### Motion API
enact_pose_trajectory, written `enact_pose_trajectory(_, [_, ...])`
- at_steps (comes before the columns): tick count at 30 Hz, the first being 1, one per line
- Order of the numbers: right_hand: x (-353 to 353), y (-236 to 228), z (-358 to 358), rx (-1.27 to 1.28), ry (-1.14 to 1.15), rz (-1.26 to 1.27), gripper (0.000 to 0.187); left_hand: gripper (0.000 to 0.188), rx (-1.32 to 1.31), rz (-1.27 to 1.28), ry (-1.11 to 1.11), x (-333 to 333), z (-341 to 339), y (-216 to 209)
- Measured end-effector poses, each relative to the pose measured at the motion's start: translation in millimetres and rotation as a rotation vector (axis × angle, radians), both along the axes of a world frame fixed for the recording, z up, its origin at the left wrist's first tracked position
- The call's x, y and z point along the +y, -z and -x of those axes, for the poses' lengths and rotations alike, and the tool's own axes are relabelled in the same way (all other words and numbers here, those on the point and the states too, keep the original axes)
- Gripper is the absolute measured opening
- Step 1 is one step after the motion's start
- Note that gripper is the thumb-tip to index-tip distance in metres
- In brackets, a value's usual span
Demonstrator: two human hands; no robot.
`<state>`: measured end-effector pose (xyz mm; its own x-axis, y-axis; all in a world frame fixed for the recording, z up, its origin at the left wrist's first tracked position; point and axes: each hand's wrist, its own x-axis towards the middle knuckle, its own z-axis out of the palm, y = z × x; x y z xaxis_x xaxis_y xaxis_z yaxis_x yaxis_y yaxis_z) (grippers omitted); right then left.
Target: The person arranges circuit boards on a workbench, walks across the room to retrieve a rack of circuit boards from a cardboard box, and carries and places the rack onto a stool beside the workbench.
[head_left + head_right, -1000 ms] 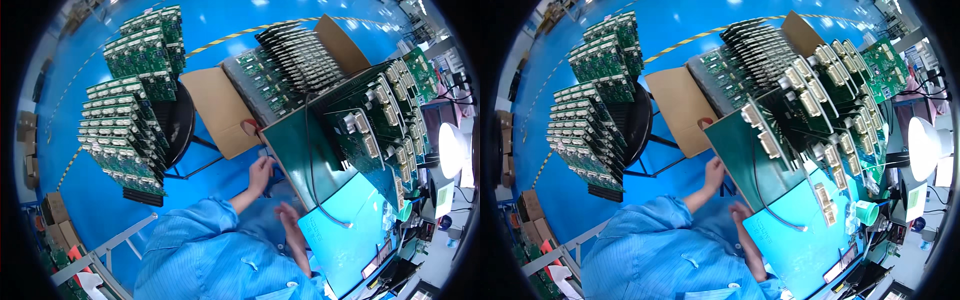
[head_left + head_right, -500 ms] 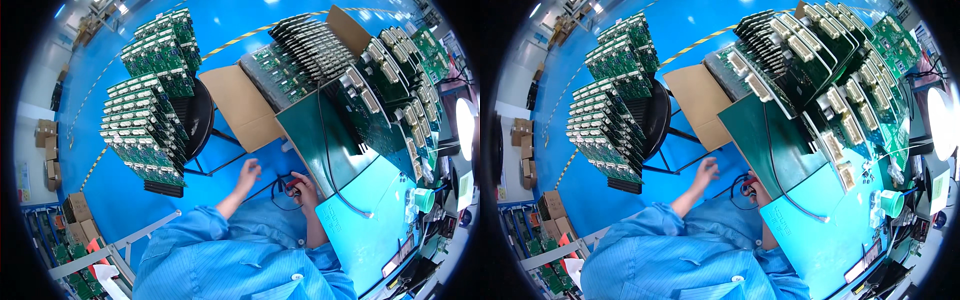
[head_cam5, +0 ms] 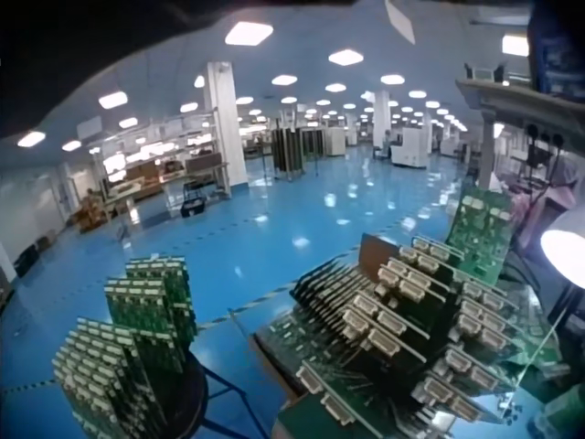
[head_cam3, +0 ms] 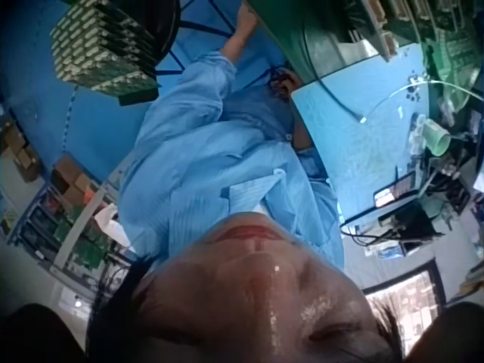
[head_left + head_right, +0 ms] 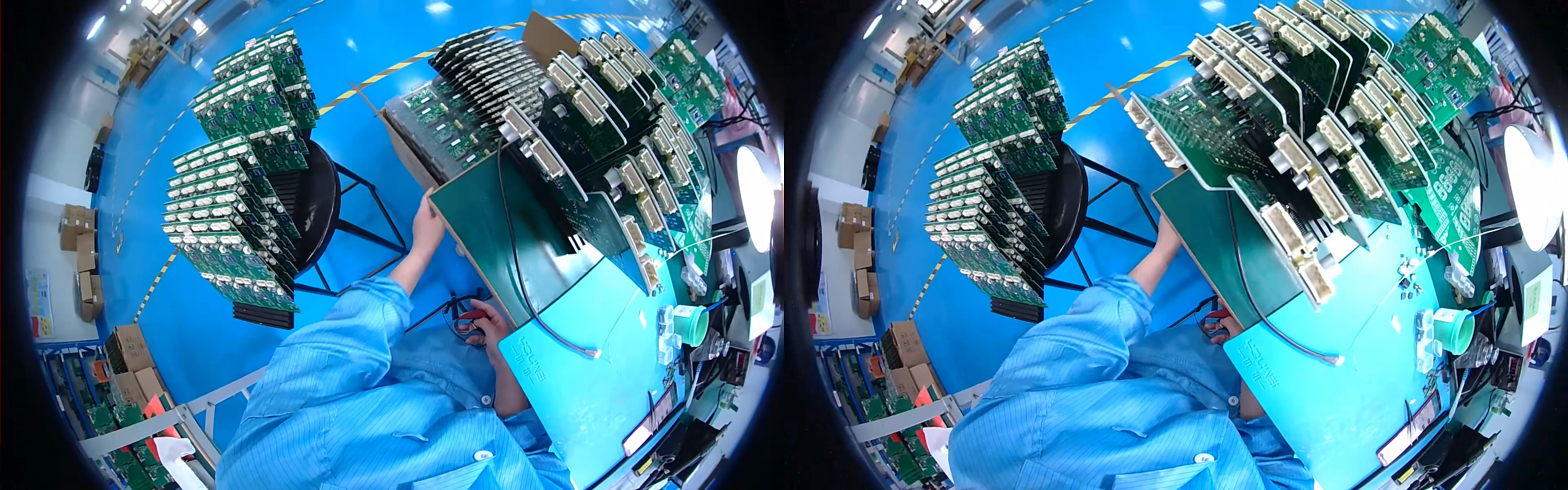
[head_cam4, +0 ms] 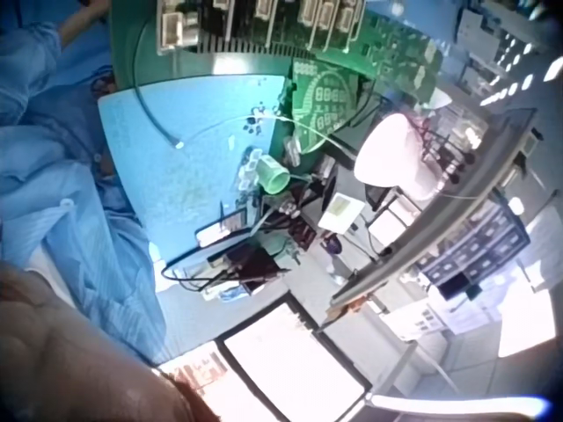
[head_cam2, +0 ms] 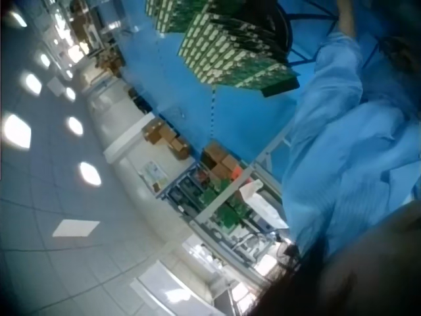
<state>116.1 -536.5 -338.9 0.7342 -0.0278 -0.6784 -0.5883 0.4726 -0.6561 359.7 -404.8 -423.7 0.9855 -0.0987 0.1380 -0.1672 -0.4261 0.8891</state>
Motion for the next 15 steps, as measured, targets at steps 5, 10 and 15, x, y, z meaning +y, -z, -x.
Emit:
enact_pose_trajectory(5, [4.4, -10.4, -37.5, -0.038, 0.026, 0.038, 0.043, 0.05, -0.081, -0.041, 0.237, -31.7, -53.8, 11.7])
enact_pose_trajectory(10, [13.7, 83.8, -127.5, -0.248, 0.097, -0.182, 0.028, 0.049, -0.13, -0.025, 0.003, -21.8, -35.8, 1.4])
enact_pose_trajectory(15, [7.5, 18.4, -183.1, -0.263, 0.236, -0.561, 0.016, 0.047, 0.096, 0.029, 0.106, 11.8, 35.8, -22.9])
